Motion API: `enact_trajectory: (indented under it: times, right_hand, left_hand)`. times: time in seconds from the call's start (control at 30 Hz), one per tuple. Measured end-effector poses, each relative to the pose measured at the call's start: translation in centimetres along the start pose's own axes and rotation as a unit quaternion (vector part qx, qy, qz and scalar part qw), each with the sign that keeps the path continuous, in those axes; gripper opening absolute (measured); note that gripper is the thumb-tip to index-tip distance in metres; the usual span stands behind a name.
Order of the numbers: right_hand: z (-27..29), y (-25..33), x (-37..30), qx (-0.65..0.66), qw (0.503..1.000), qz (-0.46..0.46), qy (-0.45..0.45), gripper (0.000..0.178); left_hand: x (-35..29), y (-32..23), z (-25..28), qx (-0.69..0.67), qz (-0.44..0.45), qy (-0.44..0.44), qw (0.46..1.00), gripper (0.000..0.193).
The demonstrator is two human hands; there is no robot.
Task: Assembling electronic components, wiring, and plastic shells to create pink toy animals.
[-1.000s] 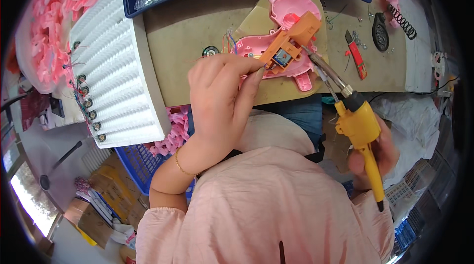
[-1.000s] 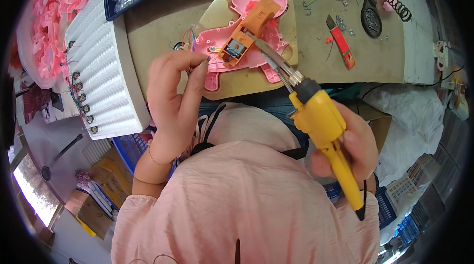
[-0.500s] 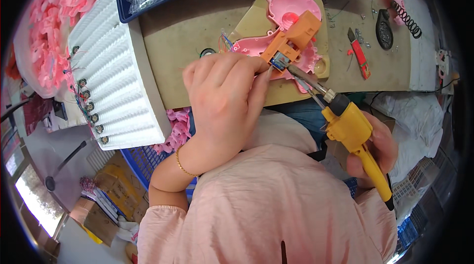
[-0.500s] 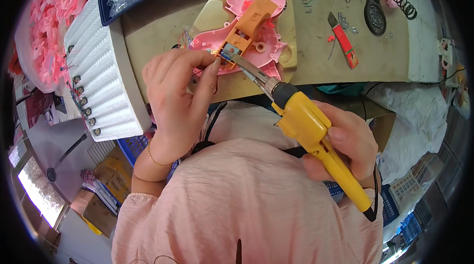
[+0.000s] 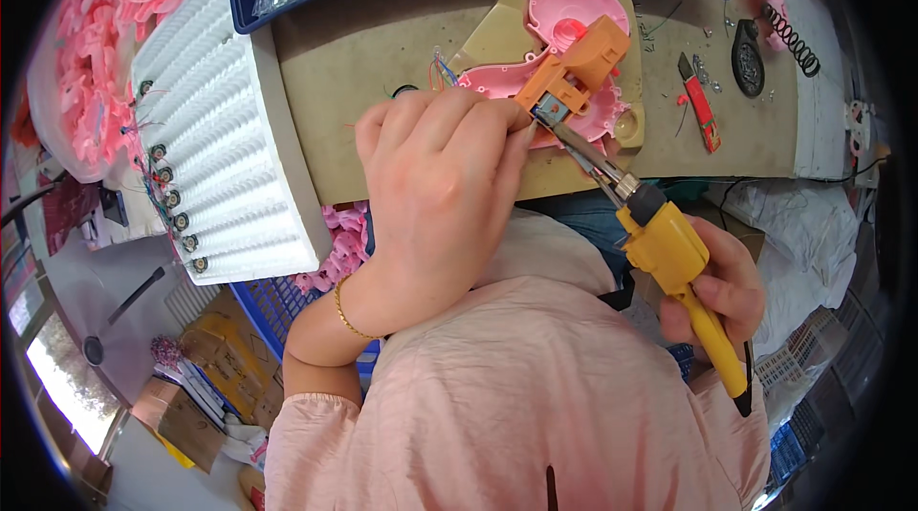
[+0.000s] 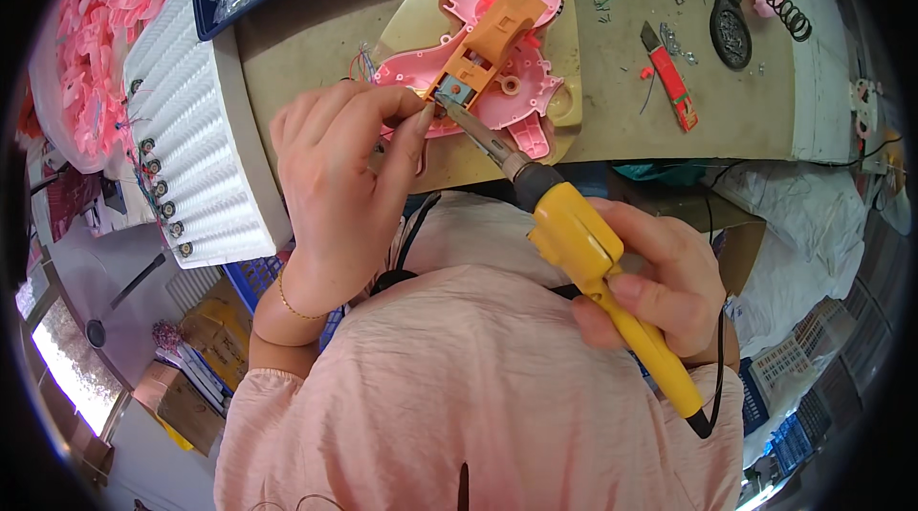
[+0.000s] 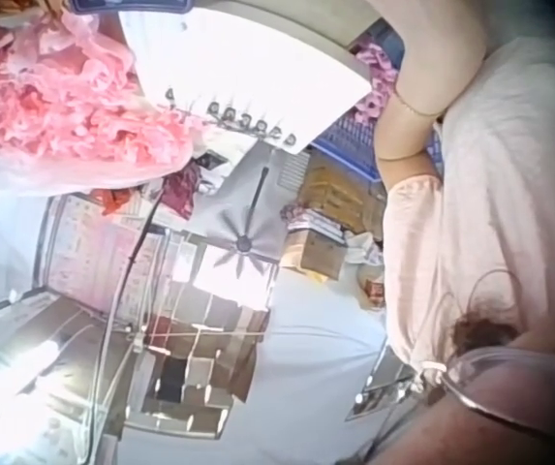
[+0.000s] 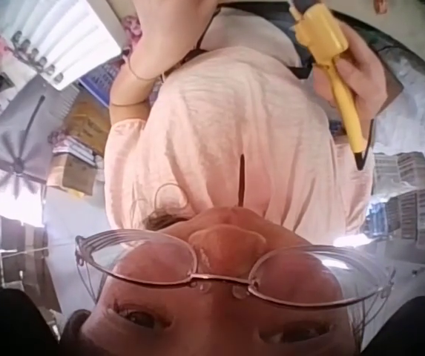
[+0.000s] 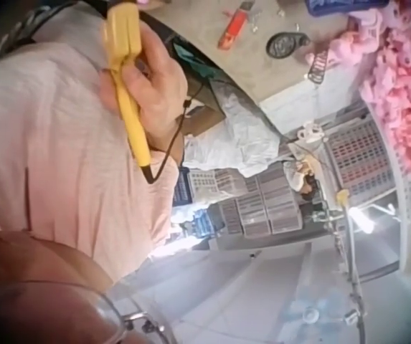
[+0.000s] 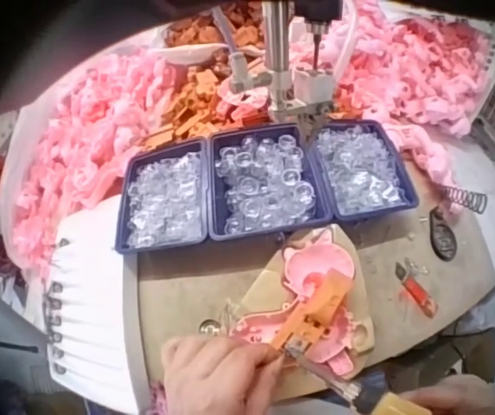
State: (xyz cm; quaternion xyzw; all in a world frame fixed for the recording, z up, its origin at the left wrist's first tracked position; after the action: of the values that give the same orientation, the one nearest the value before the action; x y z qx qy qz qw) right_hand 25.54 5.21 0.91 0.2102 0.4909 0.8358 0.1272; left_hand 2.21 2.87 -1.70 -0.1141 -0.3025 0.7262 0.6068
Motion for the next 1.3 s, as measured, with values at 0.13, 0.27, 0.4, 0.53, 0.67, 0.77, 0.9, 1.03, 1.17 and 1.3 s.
enact_trajectory:
  times: [0.13, 0.27, 0.4, 0.53, 0.67, 0.77, 0.9, 1.03, 1.17, 1.3]
  right_hand:
    - [-0.9, -0.2, -0.4, -0.053, 0.988, 0.088, -0.116, 0.057]
    - [-0.9, -0.2, 0.0, -0.109, 0.976, 0.124, -0.145, 0.057]
    - [-0.5, 0.4, 0.2, -0.078, 0.987, 0.078, -0.114, 0.055]
    - [-0.1, 0.3, -0.2, -0.065, 0.995, 0.065, -0.037, 0.057]
    - [-0.3, -0.1, -1.4, -0.06, 0.977, 0.144, -0.148, 0.061]
    - [-0.4, -0.6, -1.5, -0.072, 0.959, 0.176, -0.212, 0.06]
    - [-0.8, -0.3, -1.6, -0.113, 0.956, 0.13, -0.239, 0.059]
    - [-0.7, -0.1, -1.0, -0.097, 0.969, 0.133, -0.184, 0.055]
    - [-0.6, 0.1, -0.4, -0.147, 0.973, 0.113, -0.141, 0.051]
    - [-0.7, 0.1, 0.0, -0.134, 0.973, 0.117, -0.148, 0.05]
  left_hand:
    - [0.1, -0.2, 0.1, 0.0, -0.002, 0.001, 1.0, 0.009]
    - [0.2, -0.2, 0.0, 0.001, 0.001, 0.005, 1.0, 0.009]
    - [0.2, -0.3, 0.1, 0.005, 0.0, 0.003, 1.0, 0.009]
    - [0.2, -0.3, 0.1, 0.014, 0.004, 0.007, 1.0, 0.009]
    - [0.3, -0.5, 0.2, 0.014, 0.002, 0.009, 1.0, 0.01]
    - [0.3, -0.5, 0.2, 0.014, -0.002, 0.007, 1.0, 0.01]
    - [0.3, -0.4, 0.3, 0.018, 0.0, 0.013, 1.0, 0.01]
    - [0.3, -0.5, 0.3, 0.013, -0.001, 0.015, 1.0, 0.009]
    - [0.3, -0.5, 0.3, 0.013, 0.002, 0.016, 1.0, 0.009]
    - [0.4, -0.7, 0.3, 0.013, 0.002, 0.018, 1.0, 0.009]
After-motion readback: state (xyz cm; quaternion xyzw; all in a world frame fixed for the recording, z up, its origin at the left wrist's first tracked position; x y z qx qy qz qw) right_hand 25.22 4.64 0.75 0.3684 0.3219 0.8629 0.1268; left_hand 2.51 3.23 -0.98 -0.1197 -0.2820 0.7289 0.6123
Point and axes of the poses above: each hand's wrist, its own x-axis towards the middle knuckle, its own z-axis out of the back of the hand, y = z × x, the point moved 3 cm from there along x, towards the middle knuckle, and after that the axes turned 11 degrees about z, right-handed, at the moved point
